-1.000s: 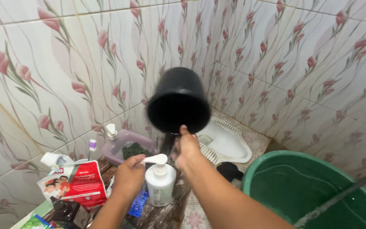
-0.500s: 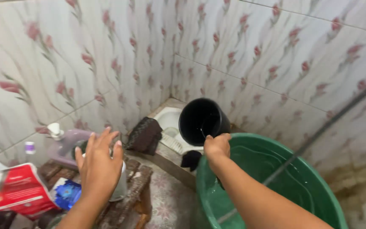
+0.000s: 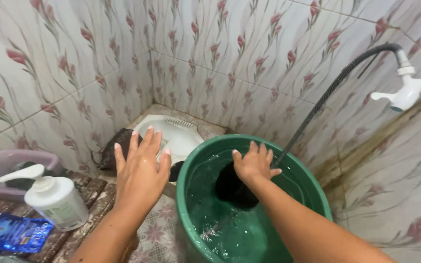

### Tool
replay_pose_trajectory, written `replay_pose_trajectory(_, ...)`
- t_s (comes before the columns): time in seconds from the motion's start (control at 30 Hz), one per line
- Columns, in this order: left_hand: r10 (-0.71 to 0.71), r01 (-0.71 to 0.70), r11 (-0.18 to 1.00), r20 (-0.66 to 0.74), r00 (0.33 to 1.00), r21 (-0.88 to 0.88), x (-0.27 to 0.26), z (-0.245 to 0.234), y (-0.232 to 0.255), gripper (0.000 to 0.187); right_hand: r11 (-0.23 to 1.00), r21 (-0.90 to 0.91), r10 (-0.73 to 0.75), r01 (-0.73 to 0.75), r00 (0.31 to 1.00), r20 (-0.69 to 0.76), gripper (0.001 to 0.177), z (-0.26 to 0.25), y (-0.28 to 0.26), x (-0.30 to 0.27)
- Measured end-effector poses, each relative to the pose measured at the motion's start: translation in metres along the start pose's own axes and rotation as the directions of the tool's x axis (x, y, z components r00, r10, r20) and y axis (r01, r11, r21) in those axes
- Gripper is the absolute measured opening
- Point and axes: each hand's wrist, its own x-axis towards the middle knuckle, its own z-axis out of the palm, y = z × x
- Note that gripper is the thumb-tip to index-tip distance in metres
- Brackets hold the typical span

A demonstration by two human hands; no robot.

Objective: Cleaning various soap, shampoo, and face wash containers with water and organizing them on a bathroom shelf.

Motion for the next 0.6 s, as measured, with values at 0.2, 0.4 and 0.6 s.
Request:
replay_pose_trajectory(0.2, -0.071, 0.060, 0.989, 0.079, 0.994, 0.134, -0.005, 0.013, 0.001, 0.070, 0.983, 0.031, -0.182, 0.182, 0.983, 0.009, 0.076, -0.026, -0.030, -0.036)
replay_pose_trajectory(0.4, -0.121, 0.121, 0.983, -0.011, 0.993, 0.140, -0.006, -0.030, -0.035, 0.055, 0.780, 0.057, -0.599, 0.624, 0.769, -0.225, 0.037, 0.004, -0.086, -0.056)
replay_pose_trajectory(0.6, -0.299, 0.289, 0.889, -0.028, 0.954, 0.355, -0.022, -0.083, -0.104, 0.048, 0.503, 0.156, -0.787, 0.850, 0.525, -0.325, 0.017, 0.062, -0.156, -0.104)
